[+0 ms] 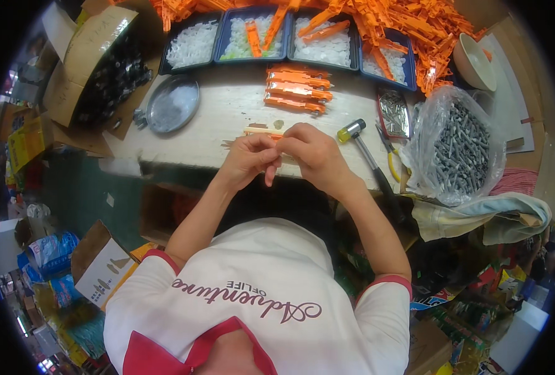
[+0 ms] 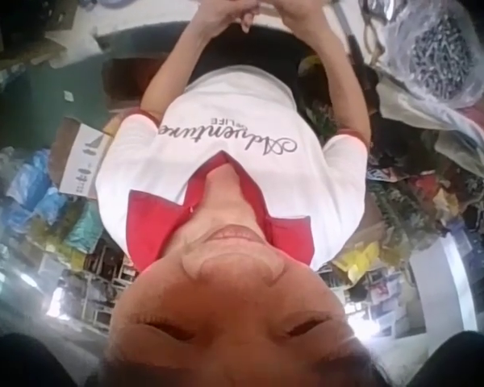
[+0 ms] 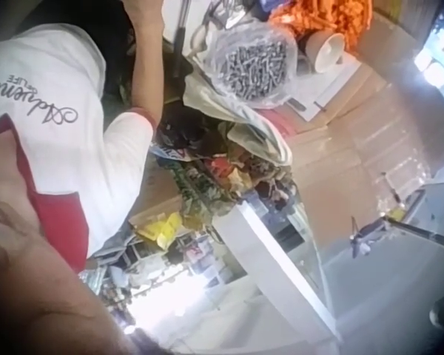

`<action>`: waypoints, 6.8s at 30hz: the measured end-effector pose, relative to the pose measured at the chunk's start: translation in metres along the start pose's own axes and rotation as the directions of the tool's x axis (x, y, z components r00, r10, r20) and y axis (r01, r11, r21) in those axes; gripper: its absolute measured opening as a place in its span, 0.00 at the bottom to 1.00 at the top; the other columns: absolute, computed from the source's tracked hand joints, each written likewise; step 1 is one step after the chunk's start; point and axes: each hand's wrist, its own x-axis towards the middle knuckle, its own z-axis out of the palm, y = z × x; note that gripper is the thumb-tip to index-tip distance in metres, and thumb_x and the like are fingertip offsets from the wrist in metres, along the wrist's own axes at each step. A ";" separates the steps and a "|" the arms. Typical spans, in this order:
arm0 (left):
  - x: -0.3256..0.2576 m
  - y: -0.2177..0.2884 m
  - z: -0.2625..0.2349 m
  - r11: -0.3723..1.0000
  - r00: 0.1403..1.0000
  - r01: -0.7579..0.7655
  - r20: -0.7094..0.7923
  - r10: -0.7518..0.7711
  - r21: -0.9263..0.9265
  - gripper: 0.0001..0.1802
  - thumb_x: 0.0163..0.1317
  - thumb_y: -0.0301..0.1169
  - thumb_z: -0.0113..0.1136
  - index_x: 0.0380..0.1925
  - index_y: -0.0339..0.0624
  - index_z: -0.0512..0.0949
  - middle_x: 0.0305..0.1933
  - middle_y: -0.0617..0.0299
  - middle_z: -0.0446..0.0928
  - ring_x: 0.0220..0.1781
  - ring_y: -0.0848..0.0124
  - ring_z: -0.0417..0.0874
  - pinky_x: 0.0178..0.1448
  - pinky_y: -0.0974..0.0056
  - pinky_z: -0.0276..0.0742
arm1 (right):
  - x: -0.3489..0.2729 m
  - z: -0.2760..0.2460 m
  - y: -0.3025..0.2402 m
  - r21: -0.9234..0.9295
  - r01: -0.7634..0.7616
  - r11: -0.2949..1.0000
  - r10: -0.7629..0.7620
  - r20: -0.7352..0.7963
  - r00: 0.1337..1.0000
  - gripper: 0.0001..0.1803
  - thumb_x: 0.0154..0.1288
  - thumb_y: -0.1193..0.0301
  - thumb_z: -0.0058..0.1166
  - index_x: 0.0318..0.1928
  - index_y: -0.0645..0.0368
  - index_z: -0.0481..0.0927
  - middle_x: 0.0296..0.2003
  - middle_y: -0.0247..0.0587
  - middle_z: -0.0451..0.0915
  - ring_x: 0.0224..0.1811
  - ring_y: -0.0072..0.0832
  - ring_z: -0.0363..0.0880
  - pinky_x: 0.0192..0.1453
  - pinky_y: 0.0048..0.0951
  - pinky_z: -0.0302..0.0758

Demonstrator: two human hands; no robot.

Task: Assembling small orange and white plastic parts at a factory workstation, occasionally using a small hammer to fit pieces together.

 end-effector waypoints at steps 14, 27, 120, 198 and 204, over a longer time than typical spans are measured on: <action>0.004 0.008 0.006 0.875 0.930 -0.212 -0.186 0.318 0.434 0.04 0.57 0.25 0.57 0.31 0.35 0.77 0.26 0.60 0.77 0.22 0.75 0.77 0.23 0.75 0.72 | -0.008 0.031 0.005 0.041 -0.172 0.984 0.176 -0.309 0.935 0.07 0.52 0.82 0.55 0.34 0.62 0.76 0.31 0.41 0.75 0.30 0.33 0.75 0.32 0.28 0.71; 0.011 0.010 -0.030 0.073 0.884 -0.172 0.121 0.452 0.982 0.12 0.44 0.29 0.66 0.32 0.46 0.79 0.38 0.66 0.73 0.45 0.67 0.68 0.50 0.64 0.58 | -0.001 0.047 0.024 -0.408 -0.106 0.907 0.114 -0.005 0.993 0.07 0.50 0.73 0.57 0.33 0.51 0.77 0.29 0.30 0.72 0.36 0.27 0.69 0.39 0.31 0.57; 0.046 0.003 0.028 0.996 0.988 -0.053 0.152 0.042 0.070 0.13 0.63 0.32 0.51 0.42 0.35 0.74 0.30 0.60 0.75 0.28 0.72 0.79 0.35 0.66 0.79 | -0.009 -0.021 0.019 0.544 -0.362 0.757 0.529 -0.185 0.828 0.04 0.63 0.75 0.49 0.34 0.63 0.73 0.30 0.28 0.69 0.31 0.13 0.65 0.36 0.15 0.62; 0.014 -0.007 -0.027 -0.031 0.794 -0.260 0.232 0.562 0.965 0.04 0.44 0.27 0.61 0.22 0.46 0.75 0.37 0.69 0.73 0.45 0.68 0.68 0.51 0.62 0.53 | 0.013 0.025 0.036 -0.377 -0.044 0.925 0.151 0.259 0.954 0.04 0.47 0.76 0.56 0.28 0.55 0.77 0.27 0.32 0.71 0.38 0.30 0.70 0.42 0.33 0.58; 0.017 -0.005 -0.021 -0.040 0.816 -0.208 0.196 0.543 0.977 0.05 0.44 0.30 0.63 0.23 0.49 0.78 0.35 0.70 0.72 0.43 0.69 0.67 0.50 0.61 0.53 | -0.013 -0.023 0.044 -0.397 -0.185 0.899 0.193 -0.020 0.981 0.03 0.51 0.76 0.55 0.28 0.55 0.78 0.28 0.34 0.74 0.34 0.31 0.72 0.39 0.34 0.61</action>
